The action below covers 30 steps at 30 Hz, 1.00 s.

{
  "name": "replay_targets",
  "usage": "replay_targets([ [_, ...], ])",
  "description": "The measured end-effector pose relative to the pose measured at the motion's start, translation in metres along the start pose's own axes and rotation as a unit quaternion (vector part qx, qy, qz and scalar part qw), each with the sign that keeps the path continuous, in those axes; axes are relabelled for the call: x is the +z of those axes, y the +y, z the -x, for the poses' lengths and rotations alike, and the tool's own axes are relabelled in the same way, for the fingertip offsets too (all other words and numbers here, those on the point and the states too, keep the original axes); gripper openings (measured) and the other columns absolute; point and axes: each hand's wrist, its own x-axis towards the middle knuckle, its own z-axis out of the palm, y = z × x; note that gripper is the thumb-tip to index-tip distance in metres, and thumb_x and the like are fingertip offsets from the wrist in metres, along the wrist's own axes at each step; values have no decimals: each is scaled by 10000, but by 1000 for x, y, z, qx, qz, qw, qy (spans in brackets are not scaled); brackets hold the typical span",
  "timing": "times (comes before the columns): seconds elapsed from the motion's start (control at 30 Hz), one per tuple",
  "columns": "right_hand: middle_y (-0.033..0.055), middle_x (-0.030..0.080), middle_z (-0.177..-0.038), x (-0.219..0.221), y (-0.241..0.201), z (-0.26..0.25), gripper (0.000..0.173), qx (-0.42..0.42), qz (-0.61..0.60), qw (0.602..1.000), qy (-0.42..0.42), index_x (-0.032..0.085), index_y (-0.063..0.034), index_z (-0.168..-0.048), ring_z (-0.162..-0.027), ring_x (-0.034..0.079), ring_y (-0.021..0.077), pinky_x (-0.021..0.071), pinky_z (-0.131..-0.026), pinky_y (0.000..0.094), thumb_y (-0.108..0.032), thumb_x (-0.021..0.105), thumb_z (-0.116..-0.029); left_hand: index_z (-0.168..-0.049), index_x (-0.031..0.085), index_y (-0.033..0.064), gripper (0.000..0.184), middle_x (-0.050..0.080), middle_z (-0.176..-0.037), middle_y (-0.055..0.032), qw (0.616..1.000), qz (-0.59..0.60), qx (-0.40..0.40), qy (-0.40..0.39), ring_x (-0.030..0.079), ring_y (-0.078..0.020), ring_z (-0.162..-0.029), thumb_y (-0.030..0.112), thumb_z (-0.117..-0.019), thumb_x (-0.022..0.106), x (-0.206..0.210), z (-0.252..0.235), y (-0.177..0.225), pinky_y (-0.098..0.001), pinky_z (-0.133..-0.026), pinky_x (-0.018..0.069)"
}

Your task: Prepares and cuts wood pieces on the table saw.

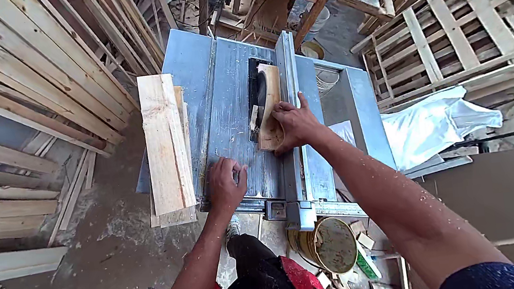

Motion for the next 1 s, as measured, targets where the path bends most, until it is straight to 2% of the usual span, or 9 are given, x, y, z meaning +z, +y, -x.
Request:
replay_targets([
  [0.33, 69, 653, -1366, -12, 30, -49, 1219, -8, 16, 1000, -15, 624, -124, -1343, -1410, 493, 290, 50, -1215, 709, -874, 743, -390, -870, 645, 140, 154, 590, -819, 26, 999, 20, -25, 30, 561, -97, -717, 271, -907, 717, 2, 0, -5, -282, -647, 514],
  [0.4, 64, 641, -1390, -15, 40, -62, 1188, 4, 8, 1000, -22, 608, -145, -1374, -1429, 470, 297, 60, -1211, 711, -834, 775, -421, -874, 645, 140, 160, 598, -825, 19, 999, 8, -27, 28, 569, -105, -715, 278, -899, 720, 2, 1, -5, -298, -649, 519],
  [0.57, 89, 672, -1321, -21, 82, -118, 966, -10, 8, 1000, -15, 650, -140, -1307, -1386, 507, 333, 159, -1188, 728, -676, 859, -531, -812, 671, 146, 185, 627, -782, 40, 999, -21, -47, 19, 615, -73, -697, 302, -891, 729, 12, 4, -24, -271, -652, 563],
  [0.67, 139, 672, -1314, -30, 108, -150, 966, -26, -5, 1000, -10, 640, -98, -1325, -1372, 520, 365, 170, -1196, 718, -675, 868, -585, -803, 698, 123, 196, 648, -748, 31, 998, -25, -63, 8, 635, -55, -688, 293, -898, 717, 25, -1, -38, -243, -668, 572],
  [0.73, 187, 695, -1226, -38, 125, -167, 851, -45, -17, 999, 2, 667, -52, -1258, -1283, 579, 404, 220, -1179, 709, -611, 860, -646, -825, 715, 109, 188, 675, -758, 17, 998, -18, -59, 6, 656, -63, -712, 275, -914, 712, 25, -5, -40, -251, -698, 580],
  [0.8, 196, 720, -1099, -44, 137, -186, 676, -60, 5, 998, 16, 695, -45, -1151, -1133, 654, 412, 339, -1128, 685, -545, 826, -716, -820, 730, 111, 180, 697, -762, 13, 998, -37, -46, 14, 684, -78, -750, 257, -923, 703, 23, -5, -37, -279, -744, 594],
  [0.87, 233, 710, -968, -51, 142, -201, 489, -53, 11, 998, 20, 677, -28, -1086, -979, 681, 459, 481, -941, 690, -415, 805, -816, -798, 725, 118, 169, 697, -755, 14, 997, -62, -35, 16, 692, -91, -765, 229, -921, 694, 15, -2, -28, -298, -754, 598],
  [0.93, 306, 676, -948, -60, 148, -207, 369, -17, -16, 999, 41, 653, -11, -1115, -922, 664, 539, 500, -729, 730, -293, 725, -887, -789, 718, 122, 156, 697, -760, 12, 996, -80, -22, 18, 697, -102, -783, 204, -917, 688, 11, -2, -18, -308, -761, 598],
  [1.0, 349, 663, -941, -75, 151, -202, 314, 14, -49, 996, 80, 641, -1, -1134, -898, 653, 590, 481, -677, 769, -231, 675, -923, -796, 716, 134, 140, 703, -781, 17, 995, -96, -12, 13, 702, -110, -809, 197, -917, 686, 9, -1, -12, -317, -776, 602],
])
